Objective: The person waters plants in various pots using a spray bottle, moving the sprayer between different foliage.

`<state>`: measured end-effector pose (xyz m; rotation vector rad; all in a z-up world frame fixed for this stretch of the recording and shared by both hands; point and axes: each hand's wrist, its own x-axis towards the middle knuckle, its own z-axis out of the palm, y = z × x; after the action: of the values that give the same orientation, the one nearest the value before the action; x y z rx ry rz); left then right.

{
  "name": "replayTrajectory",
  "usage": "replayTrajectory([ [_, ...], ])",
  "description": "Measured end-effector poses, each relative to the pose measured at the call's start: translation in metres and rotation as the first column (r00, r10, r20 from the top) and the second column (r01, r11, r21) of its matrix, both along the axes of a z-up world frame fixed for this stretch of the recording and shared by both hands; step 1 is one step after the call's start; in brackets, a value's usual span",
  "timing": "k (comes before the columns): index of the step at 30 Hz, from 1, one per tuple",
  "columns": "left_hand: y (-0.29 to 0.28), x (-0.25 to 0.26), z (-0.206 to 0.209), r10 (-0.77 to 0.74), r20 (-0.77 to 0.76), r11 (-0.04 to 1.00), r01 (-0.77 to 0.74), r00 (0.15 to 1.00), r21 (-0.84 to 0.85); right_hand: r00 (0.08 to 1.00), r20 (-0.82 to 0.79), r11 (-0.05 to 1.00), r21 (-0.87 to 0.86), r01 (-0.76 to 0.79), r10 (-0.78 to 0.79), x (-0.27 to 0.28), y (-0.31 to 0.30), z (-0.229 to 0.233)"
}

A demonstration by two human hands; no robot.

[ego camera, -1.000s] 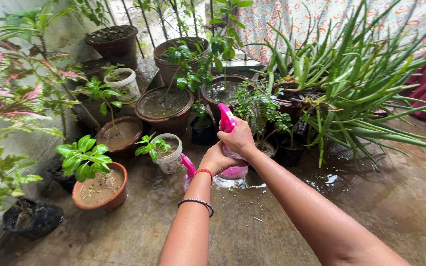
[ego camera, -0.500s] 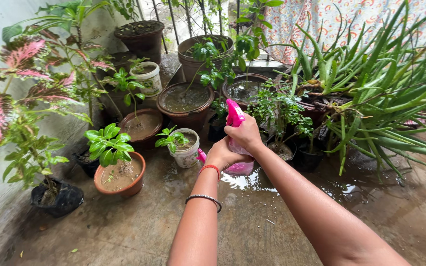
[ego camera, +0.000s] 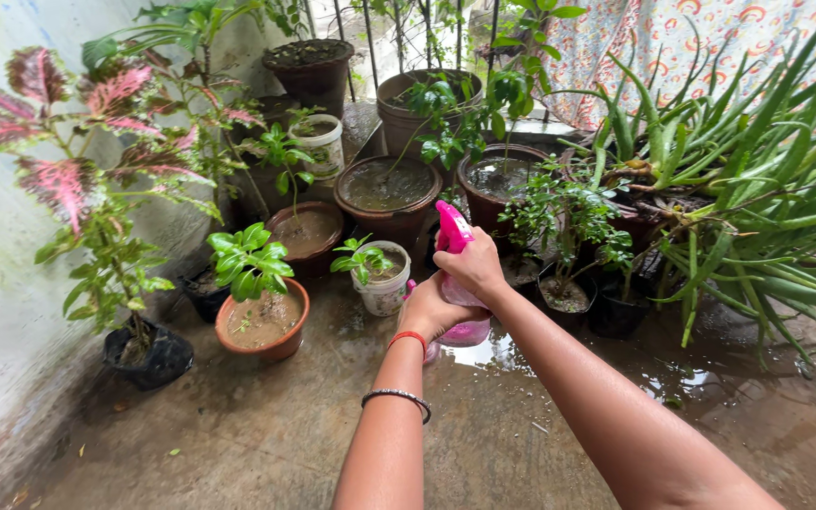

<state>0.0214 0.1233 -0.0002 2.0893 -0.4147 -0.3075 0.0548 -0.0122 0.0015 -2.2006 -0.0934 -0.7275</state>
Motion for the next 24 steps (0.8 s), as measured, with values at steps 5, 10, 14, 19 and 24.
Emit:
replayTrajectory([
  [5, 0.02, 0.008, -0.024, -0.018, -0.011, 0.998, 0.017, 1.0, -0.064, 0.989, -0.064, 0.985, 0.123, -0.122, 0.13, -0.006, 0.024, -0.003],
  [10, 0.041, 0.022, -0.062, -0.086, -0.082, 0.979, 0.069, 0.993, -0.193, 0.987, -0.137, 0.991, 0.119, -0.069, 0.085, -0.005, 0.05, -0.029],
  [14, 0.061, 0.029, -0.075, -0.15, -0.128, 0.977, 0.128, 0.98, -0.171, 0.972, -0.189, 0.99, 0.051, -0.13, 0.137, 0.0, 0.071, -0.044],
  [19, 0.074, 0.032, -0.084, -0.149, -0.184, 0.979, 0.118, 0.972, -0.169, 0.951, -0.207, 0.971, 0.118, -0.21, 0.231, -0.002, 0.087, -0.048],
  [24, 0.073, 0.039, -0.089, -0.117, -0.154, 0.98, 0.089, 0.981, -0.176, 0.967, -0.164, 0.978, 0.107, -0.177, 0.193, -0.002, 0.091, -0.045],
])
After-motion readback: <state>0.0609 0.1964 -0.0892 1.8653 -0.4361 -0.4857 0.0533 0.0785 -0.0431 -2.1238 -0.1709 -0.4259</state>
